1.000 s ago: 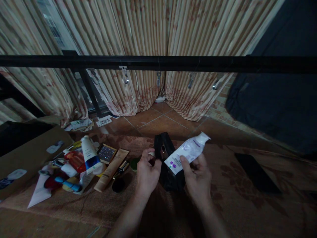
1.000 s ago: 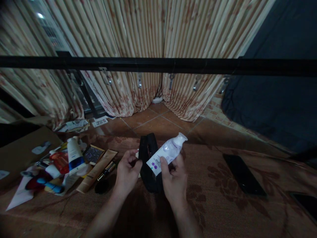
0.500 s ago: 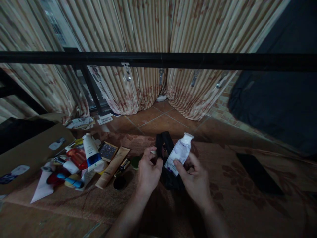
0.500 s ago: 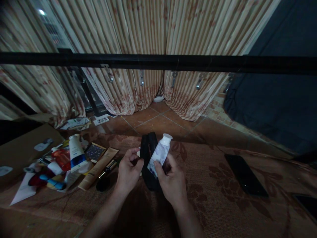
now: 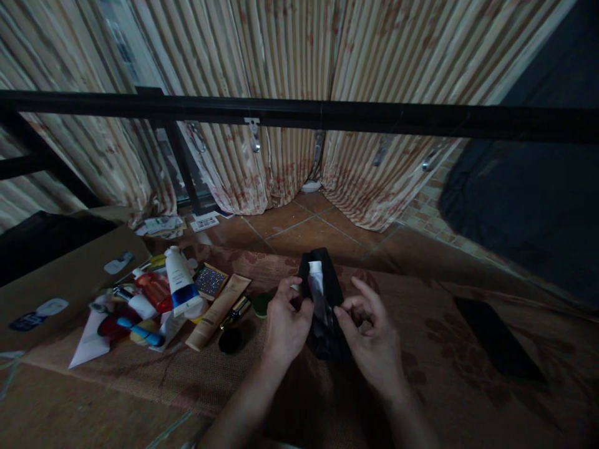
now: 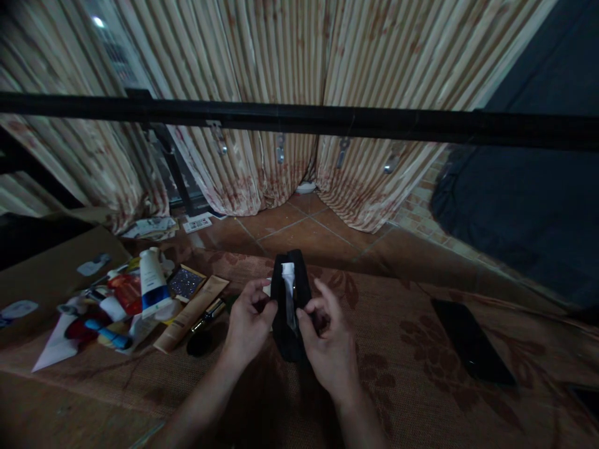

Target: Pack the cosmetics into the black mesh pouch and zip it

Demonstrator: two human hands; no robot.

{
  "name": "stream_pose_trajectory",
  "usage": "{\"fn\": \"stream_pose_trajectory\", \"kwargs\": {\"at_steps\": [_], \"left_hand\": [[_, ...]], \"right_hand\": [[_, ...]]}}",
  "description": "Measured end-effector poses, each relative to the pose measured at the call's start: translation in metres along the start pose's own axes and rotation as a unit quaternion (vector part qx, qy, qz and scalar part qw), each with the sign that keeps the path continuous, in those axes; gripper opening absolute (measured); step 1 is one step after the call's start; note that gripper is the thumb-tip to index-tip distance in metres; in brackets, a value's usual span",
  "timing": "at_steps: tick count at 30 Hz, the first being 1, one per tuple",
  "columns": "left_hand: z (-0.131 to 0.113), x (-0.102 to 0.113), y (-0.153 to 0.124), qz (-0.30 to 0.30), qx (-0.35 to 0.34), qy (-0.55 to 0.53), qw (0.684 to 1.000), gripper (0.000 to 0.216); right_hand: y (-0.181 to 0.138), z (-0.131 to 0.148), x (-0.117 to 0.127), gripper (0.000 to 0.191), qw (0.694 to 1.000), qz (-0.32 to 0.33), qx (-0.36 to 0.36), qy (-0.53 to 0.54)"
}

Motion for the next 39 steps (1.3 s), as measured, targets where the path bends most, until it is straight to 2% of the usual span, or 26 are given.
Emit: {"fn": "stream_pose_trajectory", "kwargs": {"at_steps": [5, 12, 15, 18, 22, 24, 28, 31, 34, 39], "left_hand": [[-0.001, 0.002, 0.000, -0.006, 0.009, -0.014, 1.000, 0.029], [-0.002, 0.003, 0.001, -0.004, 0.009, 0.007, 1.000, 0.026], [0.001, 0.007, 0.004, -0.009, 0.006, 0.046, 0.999, 0.024], [0.007, 0.008, 0.004, 0.004, 0.007, 0.139, 0.990, 0.018], [0.014, -0.002, -0.003, 0.043, -0.035, 0.262, 0.963, 0.027], [0.019, -0.009, -0.006, 0.056, -0.045, 0.333, 0.940, 0.033], [0.036, -0.022, -0.005, 0.099, 0.013, 0.459, 0.883, 0.037], [0.043, -0.026, 0.000, 0.122, 0.049, 0.496, 0.858, 0.037], [0.047, -0.021, 0.006, 0.135, 0.077, 0.530, 0.833, 0.032], [0.050, 0.003, 0.013, 0.135, 0.103, 0.564, 0.808, 0.030]], "right_hand": [[-0.001, -0.002, 0.000, 0.045, 1.000, -0.007, 0.001, 0.017], [-0.002, -0.008, 0.017, 0.035, 0.993, -0.112, -0.027, 0.029], [-0.003, -0.011, 0.023, 0.032, 0.989, -0.141, -0.039, 0.029], [-0.002, -0.013, 0.028, 0.031, 0.987, -0.151, -0.042, 0.033], [-0.003, -0.016, 0.033, 0.033, 0.984, -0.171, -0.052, 0.027], [-0.003, -0.017, 0.033, 0.032, 0.984, -0.169, -0.052, 0.024], [-0.002, -0.016, 0.032, 0.031, 0.985, -0.166, -0.038, 0.016], [-0.001, -0.017, 0.035, 0.030, 0.983, -0.182, -0.034, 0.016], [0.000, -0.015, 0.036, 0.029, 0.982, -0.186, -0.028, 0.016], [-0.001, -0.015, 0.035, 0.029, 0.982, -0.180, -0.040, 0.027]]}}
Point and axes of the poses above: each hand's wrist, its own y-axis towards the middle knuckle, its own x-axis out of the back of the hand, z = x × y, the point moved 9 cm from there along y, towards the middle knuckle, and after that the axes turned 2 degrees about x, right-handed, at the moved point
